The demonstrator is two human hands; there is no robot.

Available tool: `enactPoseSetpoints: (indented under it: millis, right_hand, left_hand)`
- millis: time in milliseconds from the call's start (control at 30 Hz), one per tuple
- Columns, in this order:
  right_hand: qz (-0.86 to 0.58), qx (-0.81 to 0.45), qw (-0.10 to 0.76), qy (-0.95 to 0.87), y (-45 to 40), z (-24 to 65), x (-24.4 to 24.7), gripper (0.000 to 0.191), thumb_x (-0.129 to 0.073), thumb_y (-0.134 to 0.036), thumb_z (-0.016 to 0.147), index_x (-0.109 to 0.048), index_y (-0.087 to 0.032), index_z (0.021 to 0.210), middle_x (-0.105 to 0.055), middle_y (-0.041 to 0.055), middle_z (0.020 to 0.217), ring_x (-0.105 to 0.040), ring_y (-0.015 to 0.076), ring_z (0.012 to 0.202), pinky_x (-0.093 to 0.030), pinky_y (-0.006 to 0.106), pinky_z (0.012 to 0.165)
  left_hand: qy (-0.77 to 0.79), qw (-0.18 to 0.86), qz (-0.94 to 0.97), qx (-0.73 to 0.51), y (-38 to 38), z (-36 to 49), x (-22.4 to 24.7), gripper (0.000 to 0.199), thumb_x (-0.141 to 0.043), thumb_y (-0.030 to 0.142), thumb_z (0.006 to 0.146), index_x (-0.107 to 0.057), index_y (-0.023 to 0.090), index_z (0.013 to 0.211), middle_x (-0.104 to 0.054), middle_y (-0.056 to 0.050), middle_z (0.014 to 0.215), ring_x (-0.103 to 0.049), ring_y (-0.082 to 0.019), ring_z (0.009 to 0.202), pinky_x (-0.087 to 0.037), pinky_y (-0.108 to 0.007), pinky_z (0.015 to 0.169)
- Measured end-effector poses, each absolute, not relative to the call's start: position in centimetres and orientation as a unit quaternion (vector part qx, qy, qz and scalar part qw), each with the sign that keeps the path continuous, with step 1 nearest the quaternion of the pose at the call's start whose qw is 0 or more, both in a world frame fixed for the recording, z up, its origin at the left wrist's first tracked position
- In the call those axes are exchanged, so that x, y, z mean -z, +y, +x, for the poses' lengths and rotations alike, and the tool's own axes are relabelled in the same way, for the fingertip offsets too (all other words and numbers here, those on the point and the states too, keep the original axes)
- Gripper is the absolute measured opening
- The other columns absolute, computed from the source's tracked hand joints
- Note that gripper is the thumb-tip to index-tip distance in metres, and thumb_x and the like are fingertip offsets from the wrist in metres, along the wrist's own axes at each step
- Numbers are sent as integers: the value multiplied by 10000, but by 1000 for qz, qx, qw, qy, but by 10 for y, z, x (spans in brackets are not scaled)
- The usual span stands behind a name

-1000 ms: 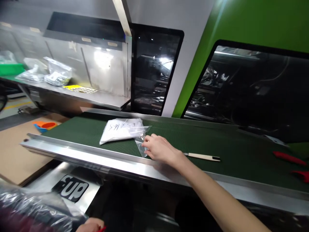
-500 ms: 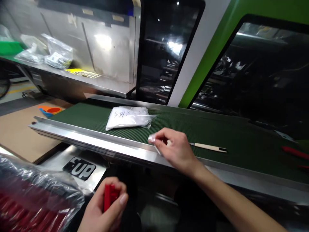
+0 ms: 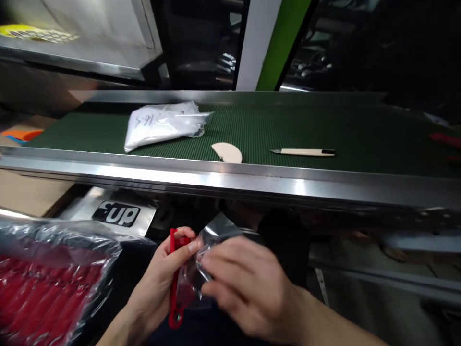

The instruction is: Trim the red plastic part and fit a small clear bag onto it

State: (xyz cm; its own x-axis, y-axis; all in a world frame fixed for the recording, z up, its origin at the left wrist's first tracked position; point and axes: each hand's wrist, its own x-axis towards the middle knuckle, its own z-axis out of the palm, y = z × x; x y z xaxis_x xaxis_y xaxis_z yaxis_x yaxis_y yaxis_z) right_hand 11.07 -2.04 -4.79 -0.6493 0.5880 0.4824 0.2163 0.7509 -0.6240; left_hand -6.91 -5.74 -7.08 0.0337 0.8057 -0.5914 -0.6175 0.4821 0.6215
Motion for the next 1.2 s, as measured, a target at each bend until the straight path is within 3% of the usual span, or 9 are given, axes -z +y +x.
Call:
enactPoseSetpoints:
  millis: [133, 267, 333, 467, 600, 733, 933, 1033, 1200]
  right_hand:
    - [-481, -369, 372, -703, -5, 134, 54, 377, -654, -250, 886, -572, -283, 1252, -616, 53, 1163, -590, 184, 1030, -507, 308, 832]
    - [-456, -544, 266, -652, 9, 145, 53, 191, -634, -355, 891, -697, -224, 1015, -690, 41, 967, -642, 172, 868, -525, 282, 750]
    - [-445, -554, 267, -651, 9, 146, 54, 161, -638, -342, 884, -714, -205, 848, -685, 24, 852, -627, 147, 783, -511, 256, 709]
    - [-467, -557, 296, -620, 3, 144, 59, 198, -669, -363, 860, -667, -185, 771, -635, 1, 715, -576, 116, 659, -479, 222, 597]
    - [-492, -549, 323, -593, 2, 144, 67, 213, -689, -375, 844, -665, -172, 786, -643, 5, 691, -605, 118, 633, -494, 215, 570]
    - [-507, -523, 349, -589, -5, 139, 71, 194, -704, -363, 831, -661, -173, 832, -667, 13, 719, -644, 131, 640, -526, 219, 571]
    - [-450, -501, 306, -673, -25, 115, 65, 37, -637, -209, 858, -663, -219, 834, -690, -18, 811, -644, 118, 731, -517, 213, 675]
    - [-430, -476, 288, -711, -29, 113, 66, 91, -609, -156, 855, -644, -226, 809, -679, -38, 826, -634, 113, 765, -497, 216, 728]
    - [-483, -394, 304, -721, -28, 124, 74, 86, -588, -201, 895, -549, -220, 821, -583, -35, 711, -547, 100, 595, -435, 200, 520]
  left_hand:
    - [513, 704, 104, -480, -60, -68, 67, 367, -790, 339, 737, -515, 219, 949, -611, 11, 707, -418, -47, 449, -270, -121, 389]
    - [517, 707, 117, -469, -60, -67, 66, 370, -786, 335, 742, -504, 214, 949, -608, 14, 680, -371, -26, 413, -268, -115, 389]
    - [530, 707, 124, -451, -60, -65, 67, 364, -782, 339, 747, -502, 216, 945, -611, 14, 669, -342, -23, 393, -250, -119, 377]
    - [548, 704, 141, -430, -59, -61, 72, 343, -765, 367, 758, -522, 211, 944, -651, -16, 719, -349, -36, 385, -245, -138, 374]
    - [664, 529, 231, -476, -58, -70, 68, 357, -782, 406, 735, -607, 189, 959, -677, -51, 953, -524, -96, 580, -414, -188, 520]
    - [728, 304, 363, -496, -64, -76, 55, 271, -798, 376, 730, -621, 236, 880, -613, 22, 782, -565, -137, 716, -450, -197, 665]
    - [586, 528, 418, -451, -67, -48, 58, 237, -770, 338, 770, -602, 240, 907, -640, 25, 842, -586, -124, 727, -473, -178, 645]
    - [580, 546, 387, -465, -62, -44, 67, 191, -730, 313, 807, -587, 217, 890, -610, 35, 768, -538, -99, 660, -442, -166, 602]
    - [612, 498, 431, -438, -61, -48, 80, 142, -651, 292, 867, -545, 232, 940, -593, 43, 784, -529, -103, 673, -427, -192, 630]
